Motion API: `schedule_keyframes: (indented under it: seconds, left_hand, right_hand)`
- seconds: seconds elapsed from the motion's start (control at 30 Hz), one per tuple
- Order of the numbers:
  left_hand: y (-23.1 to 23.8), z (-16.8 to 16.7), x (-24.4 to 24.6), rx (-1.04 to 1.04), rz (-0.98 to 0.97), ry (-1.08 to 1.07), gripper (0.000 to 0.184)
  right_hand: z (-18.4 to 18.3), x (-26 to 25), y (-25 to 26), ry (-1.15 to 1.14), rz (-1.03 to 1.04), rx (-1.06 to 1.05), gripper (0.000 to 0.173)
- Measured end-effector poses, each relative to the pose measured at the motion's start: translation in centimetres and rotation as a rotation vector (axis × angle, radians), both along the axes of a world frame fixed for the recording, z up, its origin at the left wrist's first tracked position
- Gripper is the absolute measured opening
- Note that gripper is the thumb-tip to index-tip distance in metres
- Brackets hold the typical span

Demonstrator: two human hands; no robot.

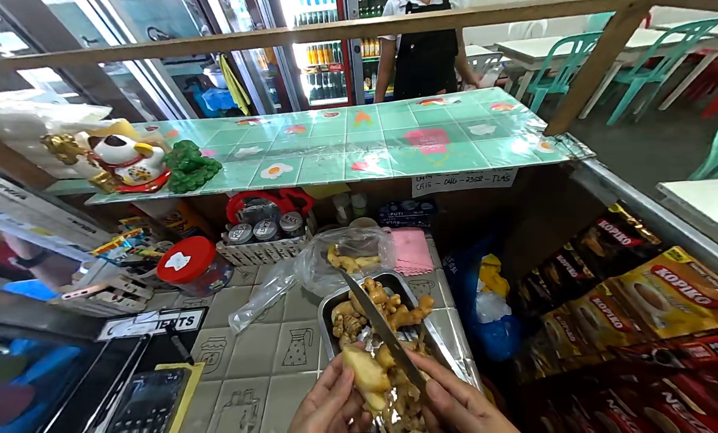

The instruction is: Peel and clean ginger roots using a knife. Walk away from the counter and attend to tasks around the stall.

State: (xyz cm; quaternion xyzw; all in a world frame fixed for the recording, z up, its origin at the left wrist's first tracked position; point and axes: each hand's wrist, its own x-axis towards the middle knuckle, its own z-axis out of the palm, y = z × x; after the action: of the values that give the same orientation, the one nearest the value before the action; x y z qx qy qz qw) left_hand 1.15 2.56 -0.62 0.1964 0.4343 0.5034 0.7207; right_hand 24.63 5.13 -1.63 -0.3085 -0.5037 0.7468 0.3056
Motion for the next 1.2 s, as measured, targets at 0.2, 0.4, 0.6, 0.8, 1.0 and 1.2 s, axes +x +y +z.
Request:
schedule_keyframes:
  seconds: [0.2,0.4,0.6,0.8,1.0,1.2]
  left_hand:
    - [0.1,-1.2,0.5,0.135,0.072,0.014,0.040]
    - [-0.2,-0.4,1.1,0.289,0.068,0.018,0.035]
    - [-0.3,-0.5,1.5,0.142,0.080,-0.051,0.030]
    - [-0.4,-1.2,1.6,0.124,-0.045,-0.072,0.044]
    - [-1.1,0.1,2.2,-0.002,-0.094,-0.134,0.025]
    - [-0.3,-1.0,1.4,0.123,-0.190,0.000,0.054]
  right_hand:
    - [0.0,0.4,-0.4,-0.005,0.009,-0.079,0.052]
    - [0.1,0.7,-0.4,0.197,-0.006,-0.189,0.051]
    - [0.6,0.0,-0.4,0.121,-0.053,-0.047,0.062]
    - [1.0,-0.3,-0.6,0.014,-0.084,0.051,0.063]
    - [0.9,-0.3,-0.5,-0.350,-0.112,0.344,0.073]
    - [2.4,-1.0,-1.9,-0.688,-0.027,0.630,0.103]
